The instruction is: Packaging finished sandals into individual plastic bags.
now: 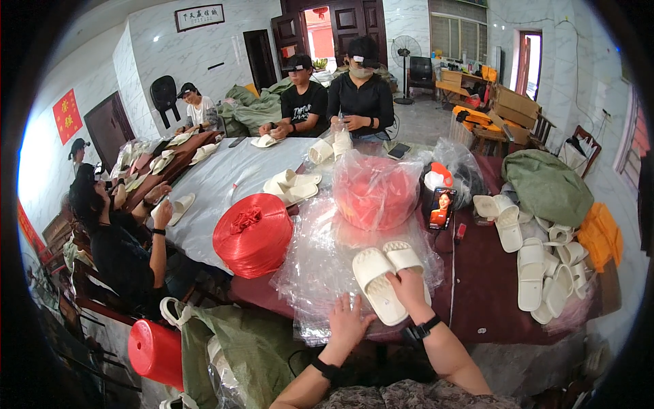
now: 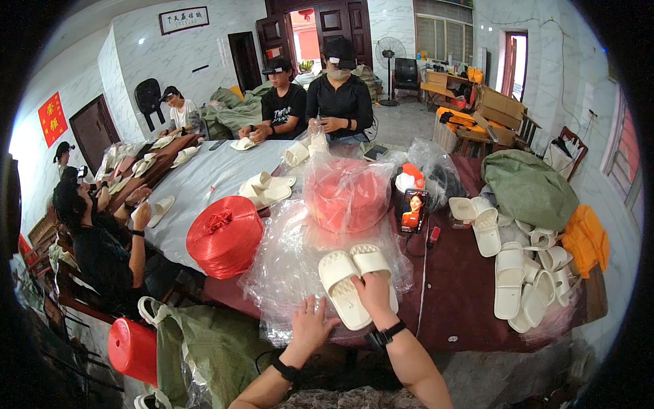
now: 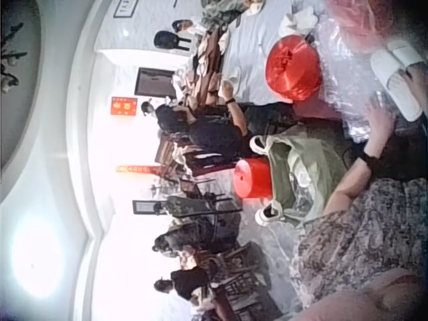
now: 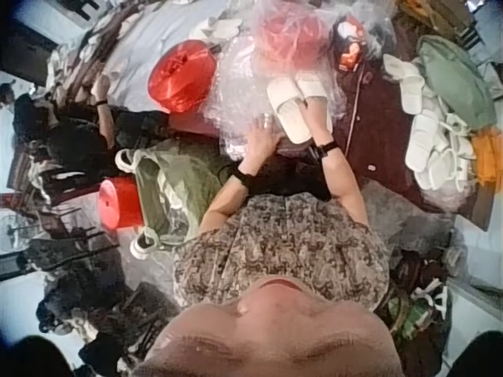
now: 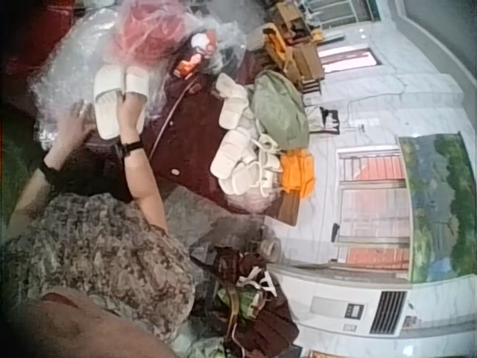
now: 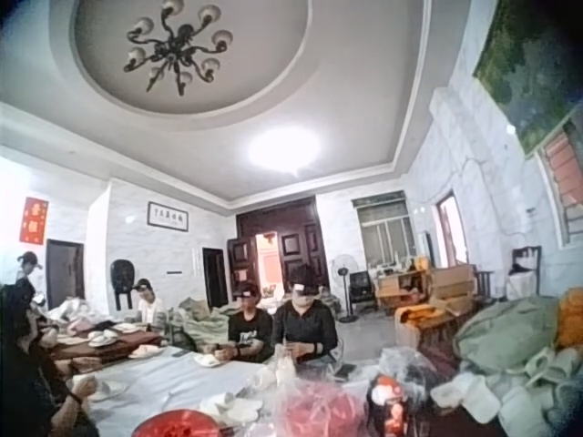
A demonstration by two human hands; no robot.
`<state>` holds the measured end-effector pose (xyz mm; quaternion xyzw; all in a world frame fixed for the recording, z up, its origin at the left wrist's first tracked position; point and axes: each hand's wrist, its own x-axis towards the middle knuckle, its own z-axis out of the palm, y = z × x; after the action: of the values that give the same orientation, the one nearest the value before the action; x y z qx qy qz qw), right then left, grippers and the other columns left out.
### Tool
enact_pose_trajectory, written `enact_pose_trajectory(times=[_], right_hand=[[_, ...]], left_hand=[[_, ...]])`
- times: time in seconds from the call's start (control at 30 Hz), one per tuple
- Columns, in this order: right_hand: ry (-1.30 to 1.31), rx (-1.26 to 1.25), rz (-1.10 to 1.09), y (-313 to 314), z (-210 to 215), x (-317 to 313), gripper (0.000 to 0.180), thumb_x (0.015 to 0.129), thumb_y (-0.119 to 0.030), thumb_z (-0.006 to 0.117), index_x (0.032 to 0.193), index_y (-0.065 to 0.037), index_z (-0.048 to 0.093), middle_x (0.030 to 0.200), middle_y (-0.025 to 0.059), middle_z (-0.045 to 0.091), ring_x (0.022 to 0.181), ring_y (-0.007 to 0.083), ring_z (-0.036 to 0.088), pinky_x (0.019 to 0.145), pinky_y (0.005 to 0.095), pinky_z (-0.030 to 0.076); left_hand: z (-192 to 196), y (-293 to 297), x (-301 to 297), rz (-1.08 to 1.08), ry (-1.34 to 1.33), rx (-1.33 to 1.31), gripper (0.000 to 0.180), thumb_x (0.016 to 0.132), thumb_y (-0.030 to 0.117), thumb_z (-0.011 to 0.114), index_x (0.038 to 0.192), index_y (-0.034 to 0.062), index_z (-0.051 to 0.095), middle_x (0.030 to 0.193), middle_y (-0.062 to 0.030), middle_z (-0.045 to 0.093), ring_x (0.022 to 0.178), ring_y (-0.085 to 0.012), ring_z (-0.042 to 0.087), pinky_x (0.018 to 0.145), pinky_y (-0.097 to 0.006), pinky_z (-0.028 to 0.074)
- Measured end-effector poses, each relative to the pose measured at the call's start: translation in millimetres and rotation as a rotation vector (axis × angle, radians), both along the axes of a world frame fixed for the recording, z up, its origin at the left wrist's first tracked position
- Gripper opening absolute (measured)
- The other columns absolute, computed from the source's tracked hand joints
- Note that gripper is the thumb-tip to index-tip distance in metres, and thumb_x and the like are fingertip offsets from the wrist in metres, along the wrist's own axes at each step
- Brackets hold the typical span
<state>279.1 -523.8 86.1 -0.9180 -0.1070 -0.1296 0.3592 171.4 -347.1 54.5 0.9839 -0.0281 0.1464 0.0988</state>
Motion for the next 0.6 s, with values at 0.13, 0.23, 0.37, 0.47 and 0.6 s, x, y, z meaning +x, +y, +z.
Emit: enact_pose_trajectory(times=[0.13, 0.23, 0.37, 0.47, 0.6], right_hand=[[-0.029, 0.083, -0.006, -25, 5, -38, 0.04, 0.088, -0.033, 0.07, 0.073, 0.004, 0.064, 0.073, 0.0212, 0.063, 0.07, 0.0384, 0.062, 0.064, 0.0464, 0.047], [0.044, 0.106, -0.061, -33, 6, -56, 0.038, 0.086, -0.031, 0.072, 0.073, 0.004, 0.064, 0.069, 0.019, 0.064, 0.064, 0.0353, 0.063, 0.059, 0.0442, 0.047], [0.062, 0.026, -0.069, -43, -8, -55, 0.032, 0.087, -0.031, 0.07, 0.08, 0.0, 0.066, 0.074, 0.0171, 0.066, 0.068, 0.0357, 0.064, 0.062, 0.0451, 0.049], [0.042, -0.054, -0.087, -48, -9, -56, 0.033, 0.089, -0.035, 0.068, 0.084, -0.002, 0.067, 0.08, 0.0157, 0.065, 0.074, 0.0363, 0.064, 0.065, 0.0468, 0.05], [-0.091, -0.151, -0.112, -47, -12, -58, 0.037, 0.09, -0.04, 0.065, 0.079, -0.005, 0.067, 0.084, 0.0135, 0.064, 0.077, 0.0347, 0.063, 0.066, 0.0476, 0.05]], left_hand=[[35, -27, -33, -0.119, 0.172, -0.023, 0.085, 0.082, 0.055, 0.069, 0.14, -0.0018, 0.045, 0.142, -0.0349, 0.042, 0.128, -0.0483, 0.046, 0.101, -0.049, 0.045], [38, -30, -44, -0.264, 0.158, -0.223, 0.085, 0.081, 0.049, 0.073, 0.141, -0.0031, 0.043, 0.142, -0.037, 0.039, 0.129, -0.0494, 0.044, 0.106, -0.049, 0.042], [56, -7, -48, -0.405, 0.22, -0.338, 0.087, 0.077, 0.044, 0.078, 0.142, -0.0015, 0.042, 0.145, -0.0335, 0.038, 0.133, -0.0492, 0.041, 0.11, -0.049, 0.038], [99, 16, -52, -0.502, 0.124, -0.023, 0.091, 0.073, 0.044, 0.081, 0.144, 0.0035, 0.042, 0.15, -0.0276, 0.036, 0.139, -0.0476, 0.034, 0.113, -0.051, 0.034], [111, 54, -62, -0.252, 0.173, 0.035, 0.088, 0.069, 0.045, 0.083, 0.144, 0.0155, 0.046, 0.151, -0.021, 0.04, 0.143, -0.0456, 0.027, 0.114, -0.054, 0.031]])
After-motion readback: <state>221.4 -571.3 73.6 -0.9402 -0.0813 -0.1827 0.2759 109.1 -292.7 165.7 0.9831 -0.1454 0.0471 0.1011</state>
